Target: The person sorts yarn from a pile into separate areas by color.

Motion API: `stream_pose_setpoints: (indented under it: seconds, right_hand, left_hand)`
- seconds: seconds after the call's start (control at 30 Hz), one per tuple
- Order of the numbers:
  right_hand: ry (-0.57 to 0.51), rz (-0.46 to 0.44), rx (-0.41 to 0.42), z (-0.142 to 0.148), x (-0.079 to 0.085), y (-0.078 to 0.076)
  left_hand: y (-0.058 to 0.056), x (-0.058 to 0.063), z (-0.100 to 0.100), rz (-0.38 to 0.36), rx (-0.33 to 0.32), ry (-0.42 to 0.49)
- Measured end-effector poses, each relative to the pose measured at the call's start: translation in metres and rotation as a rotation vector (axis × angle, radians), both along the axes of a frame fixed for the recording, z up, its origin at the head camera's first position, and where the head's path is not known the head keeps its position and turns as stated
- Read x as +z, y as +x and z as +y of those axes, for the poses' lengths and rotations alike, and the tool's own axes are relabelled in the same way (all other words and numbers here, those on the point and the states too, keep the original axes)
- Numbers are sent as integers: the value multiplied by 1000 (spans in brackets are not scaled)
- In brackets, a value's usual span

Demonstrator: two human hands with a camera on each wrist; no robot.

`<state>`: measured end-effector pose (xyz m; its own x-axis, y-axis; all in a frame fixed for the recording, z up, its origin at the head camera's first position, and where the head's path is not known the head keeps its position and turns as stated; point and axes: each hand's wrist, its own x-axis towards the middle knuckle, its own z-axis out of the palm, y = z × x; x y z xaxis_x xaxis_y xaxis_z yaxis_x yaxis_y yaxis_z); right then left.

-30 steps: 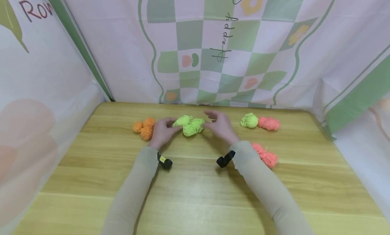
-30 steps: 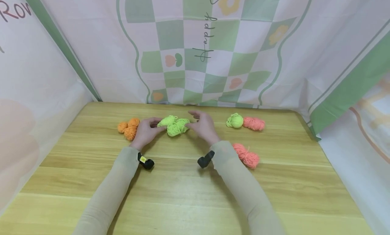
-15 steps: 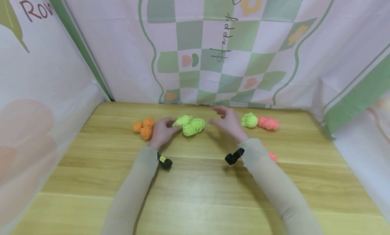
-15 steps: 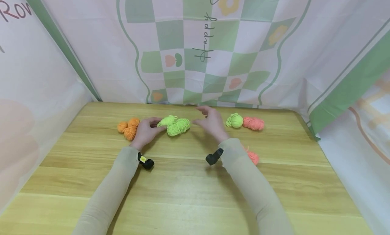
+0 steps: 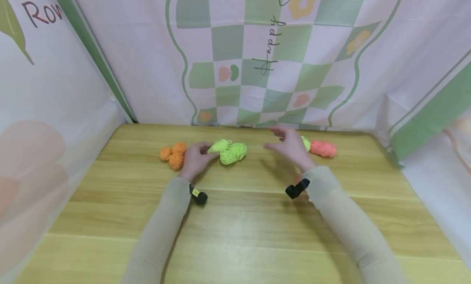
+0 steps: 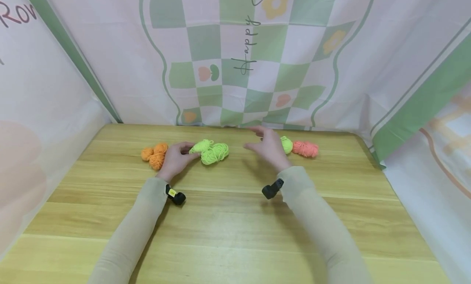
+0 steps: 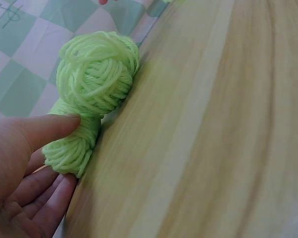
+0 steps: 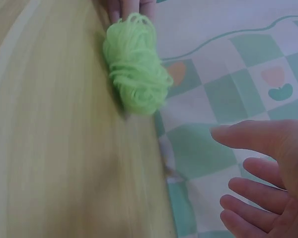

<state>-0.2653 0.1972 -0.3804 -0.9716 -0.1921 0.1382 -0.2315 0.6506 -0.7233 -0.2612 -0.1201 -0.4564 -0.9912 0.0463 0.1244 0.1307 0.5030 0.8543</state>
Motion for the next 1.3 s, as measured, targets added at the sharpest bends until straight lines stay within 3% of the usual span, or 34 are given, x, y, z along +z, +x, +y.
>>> stream_pose_setpoints:
  seconds: [0.6, 1.0, 1.3]
  right_hand:
    - [43, -46, -30, 47, 0, 16]
    - [67, 16, -80, 74, 0, 19]
    - [44, -38, -108, 85, -3, 18]
  left_hand:
    - [1, -2, -1, -8, 4, -7]
    - [2, 0, -1, -8, -2, -4]
    - [3, 3, 1, -10, -1, 3]
